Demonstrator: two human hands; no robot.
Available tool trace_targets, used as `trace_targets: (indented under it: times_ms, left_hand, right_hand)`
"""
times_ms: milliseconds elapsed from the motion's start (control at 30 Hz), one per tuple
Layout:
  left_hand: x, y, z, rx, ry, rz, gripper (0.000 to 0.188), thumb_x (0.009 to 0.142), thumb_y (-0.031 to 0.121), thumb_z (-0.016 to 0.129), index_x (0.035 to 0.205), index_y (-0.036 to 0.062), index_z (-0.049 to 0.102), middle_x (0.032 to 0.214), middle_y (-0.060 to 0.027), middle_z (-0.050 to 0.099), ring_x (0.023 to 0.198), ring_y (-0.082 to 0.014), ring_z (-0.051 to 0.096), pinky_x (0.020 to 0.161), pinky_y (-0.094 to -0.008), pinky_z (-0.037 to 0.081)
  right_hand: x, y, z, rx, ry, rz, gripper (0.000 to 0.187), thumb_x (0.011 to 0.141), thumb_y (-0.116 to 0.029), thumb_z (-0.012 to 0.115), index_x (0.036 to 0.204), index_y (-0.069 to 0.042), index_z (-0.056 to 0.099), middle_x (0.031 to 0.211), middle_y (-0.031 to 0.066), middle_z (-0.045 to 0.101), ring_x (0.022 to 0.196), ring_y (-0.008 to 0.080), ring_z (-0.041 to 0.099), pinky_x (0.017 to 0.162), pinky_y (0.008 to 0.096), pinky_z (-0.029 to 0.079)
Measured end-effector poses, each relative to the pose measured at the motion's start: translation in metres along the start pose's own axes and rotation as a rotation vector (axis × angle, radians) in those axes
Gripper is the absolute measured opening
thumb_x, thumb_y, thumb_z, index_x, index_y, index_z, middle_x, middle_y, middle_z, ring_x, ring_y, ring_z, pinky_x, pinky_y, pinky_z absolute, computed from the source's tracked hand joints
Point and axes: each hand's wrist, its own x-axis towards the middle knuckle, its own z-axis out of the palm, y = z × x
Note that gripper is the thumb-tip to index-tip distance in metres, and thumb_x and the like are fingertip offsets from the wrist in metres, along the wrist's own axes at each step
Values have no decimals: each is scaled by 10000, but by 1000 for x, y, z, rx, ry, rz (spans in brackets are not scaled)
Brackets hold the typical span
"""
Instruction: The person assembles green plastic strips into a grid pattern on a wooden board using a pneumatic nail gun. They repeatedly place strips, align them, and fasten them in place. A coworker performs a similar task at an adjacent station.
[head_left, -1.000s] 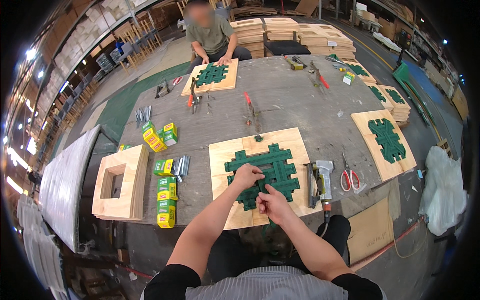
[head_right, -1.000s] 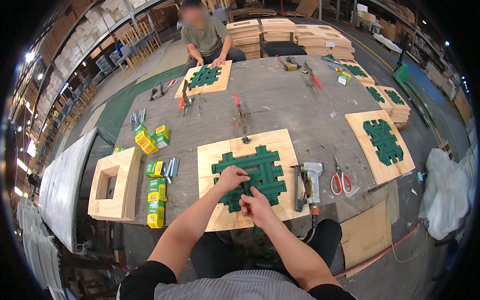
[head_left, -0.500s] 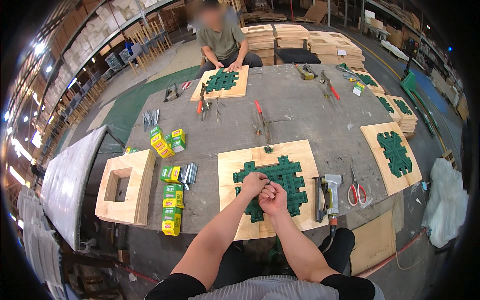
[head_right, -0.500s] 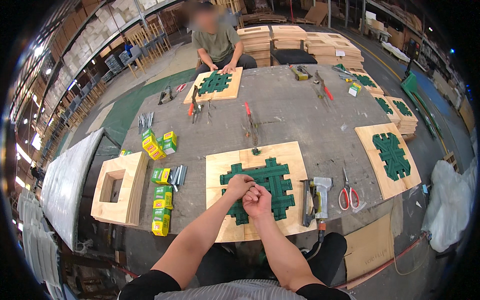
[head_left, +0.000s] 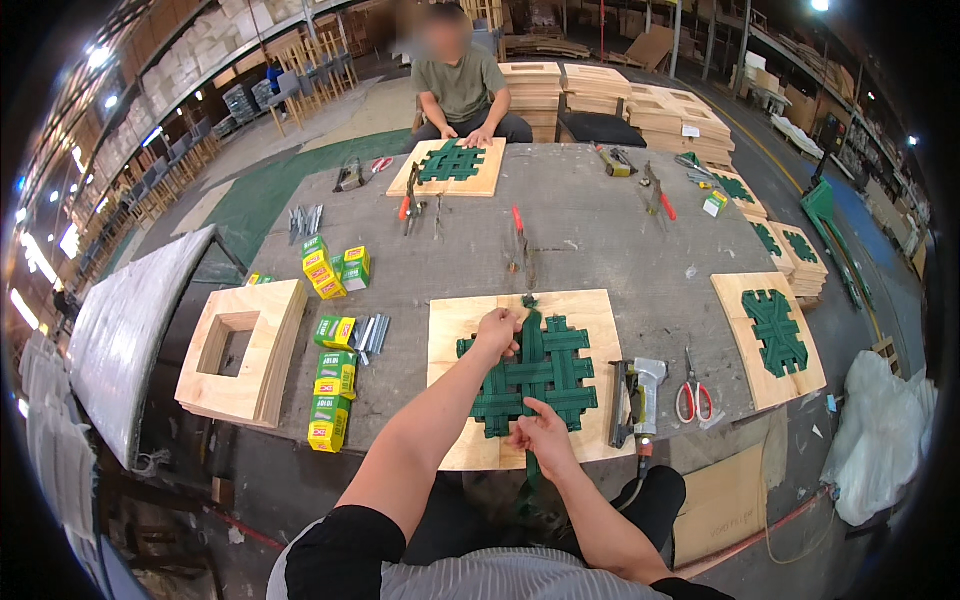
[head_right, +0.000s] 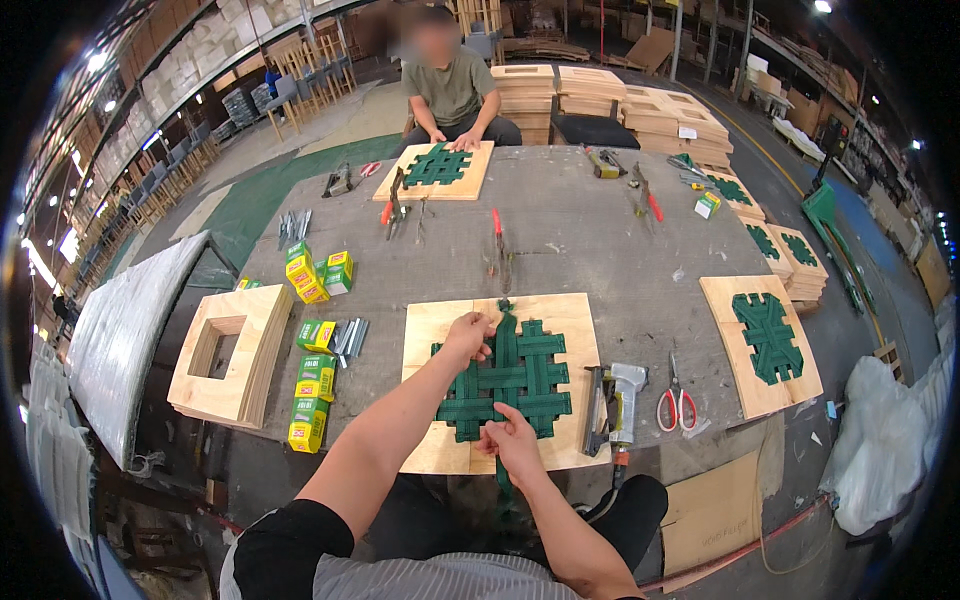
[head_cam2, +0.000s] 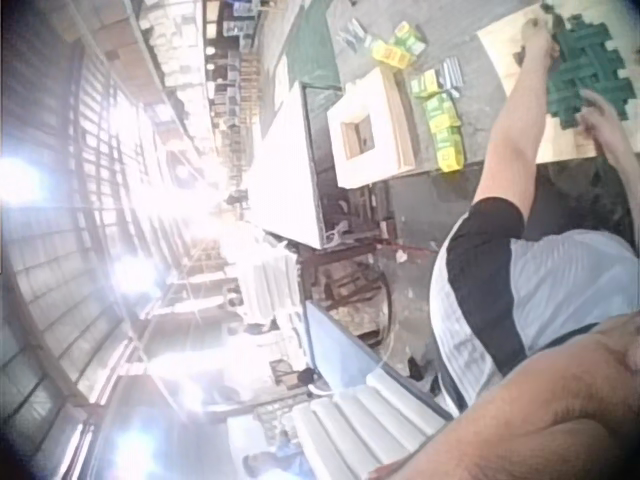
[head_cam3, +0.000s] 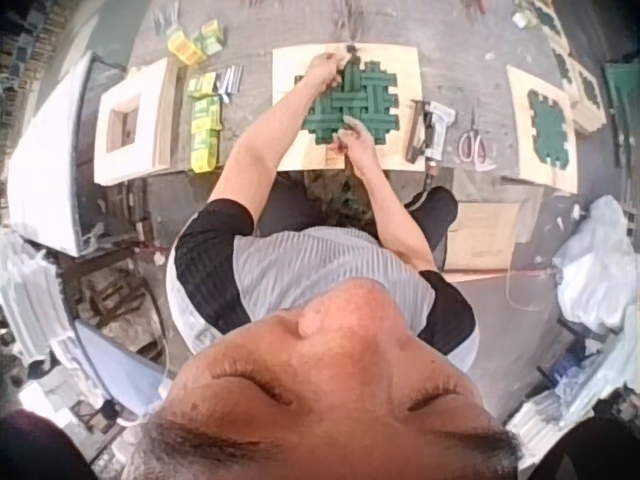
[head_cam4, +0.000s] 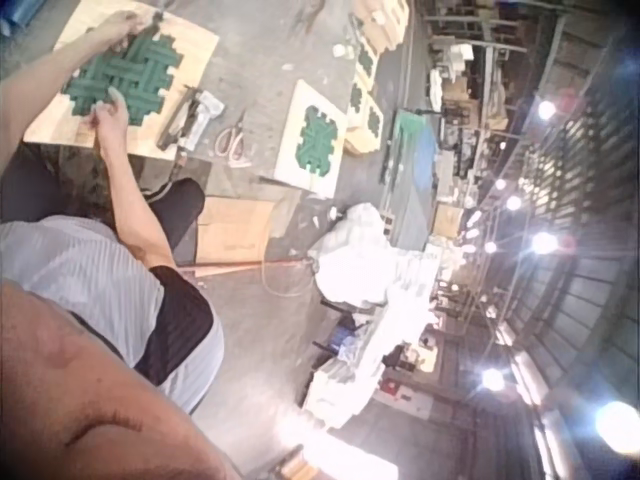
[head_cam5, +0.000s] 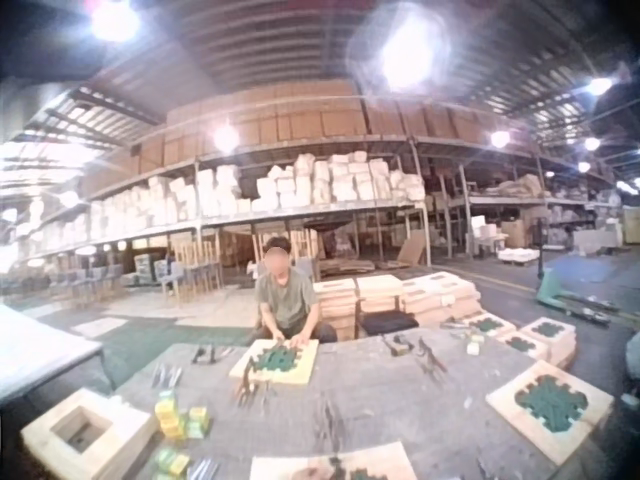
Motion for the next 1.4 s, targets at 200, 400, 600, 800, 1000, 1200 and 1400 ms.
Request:
trace_targets:
  times_ms: [200,400,600,800,1000,1200,1400]
  left_hand:
    - [-3,-5,4,76,-13,-12,343,944,144,719,1242,5,621,909,-59,678,548,-125,579,436,-298,469]
    - [4,-4,-7,43,-25,-59,211,940,149,703,1109,32,654,860,-45,679,540,-122,568,431,-280,452]
    - [-9,-13,8,77,-36,24,299,928,195,719,1157,14,657,926,-68,710,571,-135,620,469,-295,506]
    - [-8,-15,-3,277,46,6,303,896,214,768,1137,33,735,866,-87,727,587,-141,643,498,-305,525]
    - [-15,-3,-4,138,-137,21,296,948,218,739,1145,-2,720,791,-28,679,584,-113,604,502,-279,496]
    - [-32,-13,-24,14,-174,-52,220,960,217,730,1079,34,710,829,1,655,598,-95,581,511,-270,479]
    - [-34,-15,-18,-98,-155,14,165,950,137,722,1089,74,657,806,12,621,574,-89,559,485,-267,460]
  right_hand:
    - [-7,6,-5,-75,-28,28,545,1024,-109,627,1502,0,390,870,83,677,744,160,684,657,284,539]
    - [-15,5,1,-129,-109,99,366,1019,-116,635,1355,5,551,839,62,671,676,141,659,599,290,526]
    - [39,-52,-29,-228,176,-166,122,1007,-153,650,1049,-41,677,805,28,671,600,109,625,533,252,486]
    - [73,-60,-18,-293,224,-263,123,1005,-164,654,1033,-46,675,833,24,668,626,98,627,536,253,484]
    - [98,-60,-37,-564,333,-583,113,946,-99,702,1028,-27,674,868,42,703,680,134,657,626,293,524]
    - [106,-72,-12,-852,229,-568,146,903,-65,731,1027,-40,659,877,94,728,761,204,702,705,340,550]
    - [109,-68,-13,-854,224,-670,161,902,-41,729,1047,-19,662,855,88,712,767,152,673,723,304,540]
